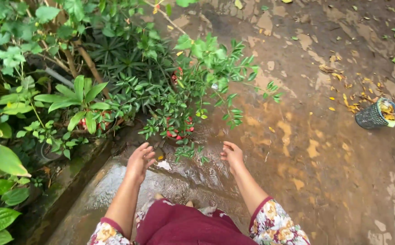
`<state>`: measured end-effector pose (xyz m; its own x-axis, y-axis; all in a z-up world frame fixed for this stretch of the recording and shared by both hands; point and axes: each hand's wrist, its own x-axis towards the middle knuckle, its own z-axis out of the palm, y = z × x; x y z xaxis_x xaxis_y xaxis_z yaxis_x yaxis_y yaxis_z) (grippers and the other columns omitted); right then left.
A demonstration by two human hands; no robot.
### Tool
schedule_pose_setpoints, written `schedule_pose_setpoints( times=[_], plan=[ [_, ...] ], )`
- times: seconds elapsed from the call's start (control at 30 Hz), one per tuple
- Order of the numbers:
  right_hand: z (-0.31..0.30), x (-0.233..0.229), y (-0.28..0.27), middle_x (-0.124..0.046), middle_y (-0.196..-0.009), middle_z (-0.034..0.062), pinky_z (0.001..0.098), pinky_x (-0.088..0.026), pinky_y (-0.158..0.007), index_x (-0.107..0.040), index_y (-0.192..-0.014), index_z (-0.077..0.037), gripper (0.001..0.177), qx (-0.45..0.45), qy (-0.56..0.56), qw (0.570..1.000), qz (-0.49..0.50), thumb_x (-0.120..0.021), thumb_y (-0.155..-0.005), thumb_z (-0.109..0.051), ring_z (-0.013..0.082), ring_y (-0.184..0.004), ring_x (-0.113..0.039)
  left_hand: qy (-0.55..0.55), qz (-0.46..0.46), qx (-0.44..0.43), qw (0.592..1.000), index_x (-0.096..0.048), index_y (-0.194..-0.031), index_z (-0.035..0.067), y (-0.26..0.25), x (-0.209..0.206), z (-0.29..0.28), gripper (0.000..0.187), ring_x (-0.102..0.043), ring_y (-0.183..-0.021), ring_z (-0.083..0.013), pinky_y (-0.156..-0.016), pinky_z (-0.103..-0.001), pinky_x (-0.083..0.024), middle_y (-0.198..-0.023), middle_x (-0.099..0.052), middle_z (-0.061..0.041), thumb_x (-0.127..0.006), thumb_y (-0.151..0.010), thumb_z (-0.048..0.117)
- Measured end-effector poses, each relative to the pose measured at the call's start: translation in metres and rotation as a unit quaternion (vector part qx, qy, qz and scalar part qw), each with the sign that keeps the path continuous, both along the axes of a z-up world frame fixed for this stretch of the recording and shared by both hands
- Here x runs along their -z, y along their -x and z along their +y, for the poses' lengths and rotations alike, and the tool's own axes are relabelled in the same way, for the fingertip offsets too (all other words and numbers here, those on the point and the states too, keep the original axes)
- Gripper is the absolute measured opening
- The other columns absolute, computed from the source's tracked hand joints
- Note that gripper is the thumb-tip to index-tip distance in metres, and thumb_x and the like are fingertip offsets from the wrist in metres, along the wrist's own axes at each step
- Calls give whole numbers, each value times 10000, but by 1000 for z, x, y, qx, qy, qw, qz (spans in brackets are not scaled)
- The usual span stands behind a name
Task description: Picking up fallen fruit and leaves from the ground into containers in a garden.
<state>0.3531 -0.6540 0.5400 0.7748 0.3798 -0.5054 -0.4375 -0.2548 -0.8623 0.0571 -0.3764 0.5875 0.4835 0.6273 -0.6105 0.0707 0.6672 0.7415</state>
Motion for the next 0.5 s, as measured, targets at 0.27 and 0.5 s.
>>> schedule_pose_setpoints(
  times=[0.27,0.5],
  plan=[
    [-61,-30,-4,-675,-1193,86,323,-583,-659,-651,-1305,-35,340,91,-21,996,-2,-609,-968,-35,179,-818,-681,-165,12,168,972,-644,-1362,123,-107,0,-30,395,-648,-1046,-130,-891,-311,-520,-1212,-707,-29,-621,-981,224],
    [-108,-26,-7,-678,-1218,93,335,-589,-672,-650,-1303,-40,337,167,-23,986,6,-606,-969,-44,184,-838,-687,-428,56,286,856,-675,-1321,124,-171,-45,-78,391,-697,-911,-187,-874,-331,-556,-1072,-731,-93,-638,-932,138]
  ],
)
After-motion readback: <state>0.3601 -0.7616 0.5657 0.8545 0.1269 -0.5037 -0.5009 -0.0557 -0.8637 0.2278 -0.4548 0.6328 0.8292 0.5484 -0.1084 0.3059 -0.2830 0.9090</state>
